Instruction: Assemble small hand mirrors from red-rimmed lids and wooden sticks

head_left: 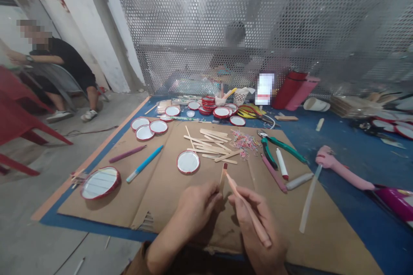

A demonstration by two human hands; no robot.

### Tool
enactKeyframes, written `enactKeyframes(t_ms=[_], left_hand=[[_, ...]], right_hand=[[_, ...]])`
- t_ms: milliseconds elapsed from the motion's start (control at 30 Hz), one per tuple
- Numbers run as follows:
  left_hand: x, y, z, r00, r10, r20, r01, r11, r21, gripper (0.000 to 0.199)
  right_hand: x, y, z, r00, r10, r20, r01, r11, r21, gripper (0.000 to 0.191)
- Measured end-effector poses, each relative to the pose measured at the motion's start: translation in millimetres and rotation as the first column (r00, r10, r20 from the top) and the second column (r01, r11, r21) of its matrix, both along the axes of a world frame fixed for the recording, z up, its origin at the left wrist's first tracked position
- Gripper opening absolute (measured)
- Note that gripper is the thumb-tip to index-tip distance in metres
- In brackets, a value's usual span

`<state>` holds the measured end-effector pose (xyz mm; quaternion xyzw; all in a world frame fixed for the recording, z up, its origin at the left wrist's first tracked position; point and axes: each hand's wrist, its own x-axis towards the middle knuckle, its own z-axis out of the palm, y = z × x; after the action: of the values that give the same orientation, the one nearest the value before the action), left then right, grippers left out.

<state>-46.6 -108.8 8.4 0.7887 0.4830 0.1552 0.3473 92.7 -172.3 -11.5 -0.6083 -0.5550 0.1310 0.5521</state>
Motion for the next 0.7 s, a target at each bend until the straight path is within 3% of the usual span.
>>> enactKeyframes(t_ms=[333,700], left_hand=[[1.0,-0.7,1.1,1.000,0.010,-0.002,-0.010,1.000,-0.021,0.018],[0.6,-0.2,2.6,1.000,0.005,-0.012,-0.006,0.999,-0.032,0.020]], right_hand=[[0.6,-0.2,-1.5,0.999,0.032,0.028,-0.033,0.998,0.050,0.014],[1.1,0.0,-0.7,1.000,-0.010,-0.001,0.010,1.000,0.007,0.016]])
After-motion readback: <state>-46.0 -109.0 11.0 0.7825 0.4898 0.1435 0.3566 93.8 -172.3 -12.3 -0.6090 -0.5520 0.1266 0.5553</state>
